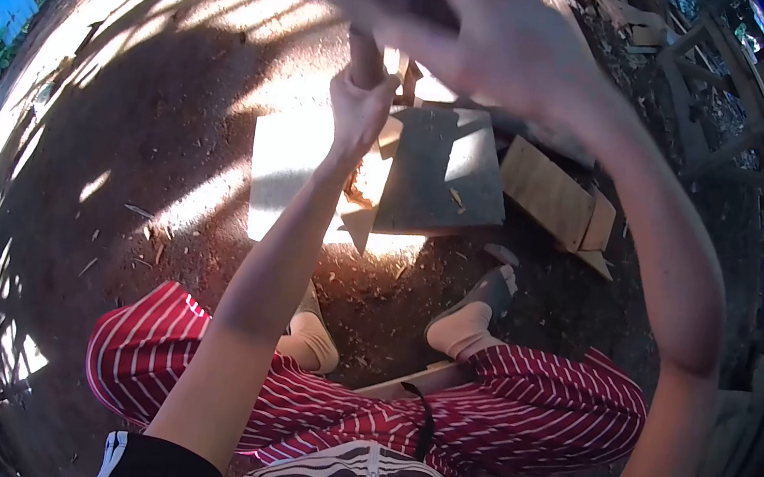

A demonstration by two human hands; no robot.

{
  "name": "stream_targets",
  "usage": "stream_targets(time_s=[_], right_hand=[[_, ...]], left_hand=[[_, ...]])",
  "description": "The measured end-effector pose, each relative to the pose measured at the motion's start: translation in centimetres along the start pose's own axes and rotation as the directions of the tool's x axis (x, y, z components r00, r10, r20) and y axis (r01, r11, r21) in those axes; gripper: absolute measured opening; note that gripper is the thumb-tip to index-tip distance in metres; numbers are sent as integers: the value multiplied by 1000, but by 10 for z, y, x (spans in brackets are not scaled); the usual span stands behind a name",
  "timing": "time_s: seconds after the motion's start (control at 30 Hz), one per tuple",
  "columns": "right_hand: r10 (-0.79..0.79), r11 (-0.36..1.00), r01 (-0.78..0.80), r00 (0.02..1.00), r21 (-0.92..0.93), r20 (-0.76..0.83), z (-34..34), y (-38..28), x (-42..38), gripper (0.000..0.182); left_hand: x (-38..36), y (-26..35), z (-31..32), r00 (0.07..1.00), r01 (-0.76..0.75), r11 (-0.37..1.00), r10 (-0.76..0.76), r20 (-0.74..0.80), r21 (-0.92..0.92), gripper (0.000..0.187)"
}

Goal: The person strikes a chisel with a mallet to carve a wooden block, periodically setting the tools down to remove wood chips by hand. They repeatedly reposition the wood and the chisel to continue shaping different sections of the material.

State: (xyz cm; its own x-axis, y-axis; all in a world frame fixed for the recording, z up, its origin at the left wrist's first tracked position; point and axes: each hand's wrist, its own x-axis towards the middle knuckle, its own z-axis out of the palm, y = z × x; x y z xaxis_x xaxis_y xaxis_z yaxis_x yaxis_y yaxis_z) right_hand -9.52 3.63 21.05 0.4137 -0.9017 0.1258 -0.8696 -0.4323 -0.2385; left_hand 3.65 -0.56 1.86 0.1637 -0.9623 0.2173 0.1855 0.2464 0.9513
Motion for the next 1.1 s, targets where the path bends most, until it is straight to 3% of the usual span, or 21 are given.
stream_targets(time_s=[0.03,0.07,0.1,0.2,0.23,0.33,0.37,0.4,0.47,0.53,0.57,0.6,0.67,0.73,0.8,0.87,0.9,1.0,1.03,1.07,1.1], right_hand=[[-165,962,176,984,209,-70,-11,-1,3,64],[-392,908,404,912,107,-121,-19,-6,0,39],[-391,908,403,913,113,-112,-15,-7,-3,39],[28,965,9,990,-262,135,12,-6,-7,69],[-10,1000,11,993,6,-117,48,17,-10,73],[-4,999,5,1000,-32,20,-5,8,-9,66],[-144,971,179,967,159,-210,-1,6,-5,62],[-151,933,167,986,318,-76,-16,3,-12,51],[-129,900,272,914,342,-385,-3,-1,-10,64],[111,992,-117,988,44,111,8,-14,-16,67],[19,970,-11,999,-245,31,33,-2,-19,70],[38,967,-33,999,-253,15,25,0,-18,70],[-64,990,57,997,-132,-52,5,0,-10,59],[-91,956,84,996,281,9,-25,-14,-12,62],[-189,943,247,949,221,-253,-7,-8,-7,59],[12,992,-5,999,125,-53,16,-12,-17,60],[-75,996,73,997,-50,-31,30,-10,-18,62],[-27,988,48,990,-145,142,5,-6,-18,71],[-85,991,76,994,-112,-75,17,0,-17,57],[-101,993,110,978,39,-182,15,2,-13,55],[-118,956,180,958,233,-260,9,0,-14,54]], left_hand=[[-3,-6,-1,997,78,997,-78,-8,7,12],[-8,4,1,997,70,997,-71,-7,-31,10],[-9,-3,-2,998,55,998,-55,-3,12,9],[-13,15,-3,999,34,999,-34,11,21,9],[-11,3,-7,999,-43,997,43,16,60,17],[-11,8,-4,996,75,996,-77,36,54,16],[-8,2,-6,996,94,990,-93,-7,105,14],[-7,-4,-5,999,41,998,-42,16,48,9],[-10,-5,-5,999,47,992,-49,20,116,8],[-17,10,-1,996,-92,990,89,32,104,11],[-18,8,5,986,-169,986,169,5,-5,14],[-15,7,-4,974,-203,970,187,126,132,18],[-6,-2,-1,991,-96,991,87,98,95,16],[-12,-2,0,996,85,991,-88,18,104,12],[-12,-5,-6,996,59,989,-68,57,134,12],[-17,-1,-6,993,-95,991,88,79,99,14],[-15,-8,-14,988,-132,977,116,105,165,17],[-14,-8,-9,985,-146,963,121,124,225,18],[-21,3,0,984,-144,989,148,100,-45,18],[-16,-4,-5,996,43,995,-49,69,88,19],[-15,-8,-8,993,77,984,-90,71,160,19]])
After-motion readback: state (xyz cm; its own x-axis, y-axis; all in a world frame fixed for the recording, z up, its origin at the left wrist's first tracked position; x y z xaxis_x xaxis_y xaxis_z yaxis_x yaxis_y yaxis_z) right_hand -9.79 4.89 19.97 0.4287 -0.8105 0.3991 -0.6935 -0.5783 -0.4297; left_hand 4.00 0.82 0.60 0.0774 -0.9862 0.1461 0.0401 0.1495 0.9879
